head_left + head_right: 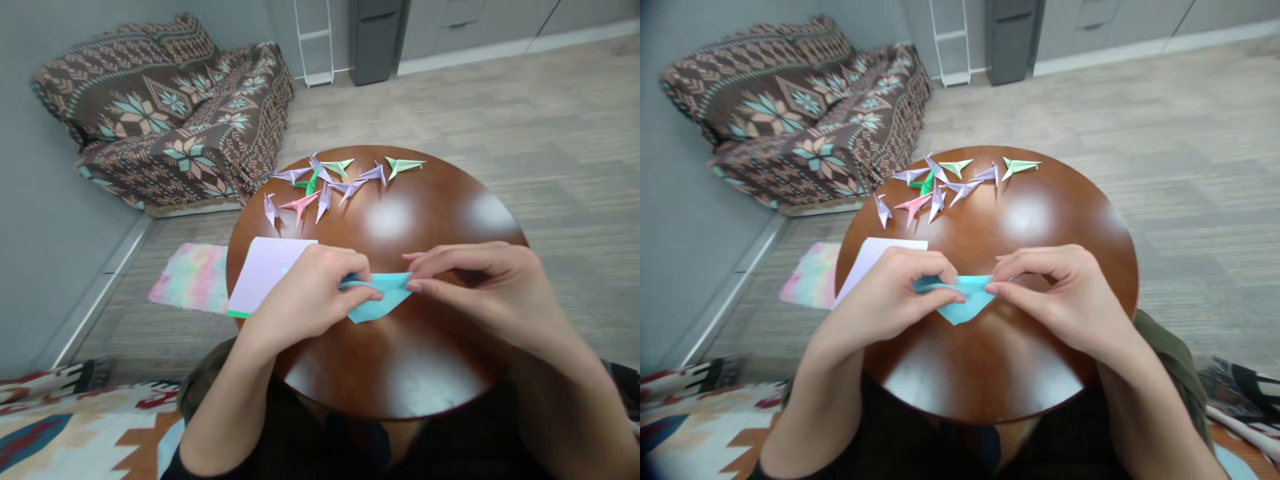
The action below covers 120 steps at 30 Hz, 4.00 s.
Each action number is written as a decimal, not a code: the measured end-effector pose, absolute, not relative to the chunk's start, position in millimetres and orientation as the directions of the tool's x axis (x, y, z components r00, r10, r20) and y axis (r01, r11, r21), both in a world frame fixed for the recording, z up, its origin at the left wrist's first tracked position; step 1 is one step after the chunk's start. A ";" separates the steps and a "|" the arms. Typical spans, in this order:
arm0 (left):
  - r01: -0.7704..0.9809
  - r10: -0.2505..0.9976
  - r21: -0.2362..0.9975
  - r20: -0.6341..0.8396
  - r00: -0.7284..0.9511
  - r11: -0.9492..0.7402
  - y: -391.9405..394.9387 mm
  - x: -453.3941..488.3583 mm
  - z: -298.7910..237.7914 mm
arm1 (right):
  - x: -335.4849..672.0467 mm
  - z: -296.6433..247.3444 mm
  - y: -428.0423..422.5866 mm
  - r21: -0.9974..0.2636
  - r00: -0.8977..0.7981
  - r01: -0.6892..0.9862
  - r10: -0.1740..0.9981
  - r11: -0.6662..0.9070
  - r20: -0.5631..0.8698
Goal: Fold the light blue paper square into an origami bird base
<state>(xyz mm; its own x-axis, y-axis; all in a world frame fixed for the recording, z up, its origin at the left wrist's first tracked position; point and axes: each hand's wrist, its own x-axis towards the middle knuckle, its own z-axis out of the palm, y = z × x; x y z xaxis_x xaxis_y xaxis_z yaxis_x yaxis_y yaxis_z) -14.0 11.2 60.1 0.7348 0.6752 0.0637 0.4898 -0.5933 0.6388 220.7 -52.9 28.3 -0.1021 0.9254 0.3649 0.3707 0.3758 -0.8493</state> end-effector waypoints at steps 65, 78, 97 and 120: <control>0.189 0.833 0.980 -0.056 0.551 -0.059 12.4 -0.4 56.4 | 207.5 4.7 -46.5 -0.998 0.049 -0.050 0.999 0.025 0.022; 0.272 0.804 0.962 -0.187 0.564 0.033 2.9 16.2 42.2 | 219.1 12.0 -44.7 -0.992 -0.006 -0.056 0.994 -0.110 -0.110; 0.040 0.875 0.994 -0.106 0.472 0.099 -0.6 20.8 42.0 | 202.7 21.2 -54.6 -0.990 -0.143 0.022 0.979 -0.142 -0.144; -0.016 0.862 0.976 -0.185 0.473 0.218 5.4 21.1 40.2 | 205.1 23.0 -55.4 -0.970 -0.114 0.058 0.964 -0.236 -0.241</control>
<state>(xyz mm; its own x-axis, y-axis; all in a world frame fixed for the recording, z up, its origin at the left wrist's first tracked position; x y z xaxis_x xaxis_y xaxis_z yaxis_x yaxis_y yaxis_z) 21.1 5.4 40.2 0.4725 0.8618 -0.1847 -0.0157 0.2177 0.9759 205.1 -55.4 23.0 -0.1144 0.9638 -0.2410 0.0576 -0.2357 -0.9701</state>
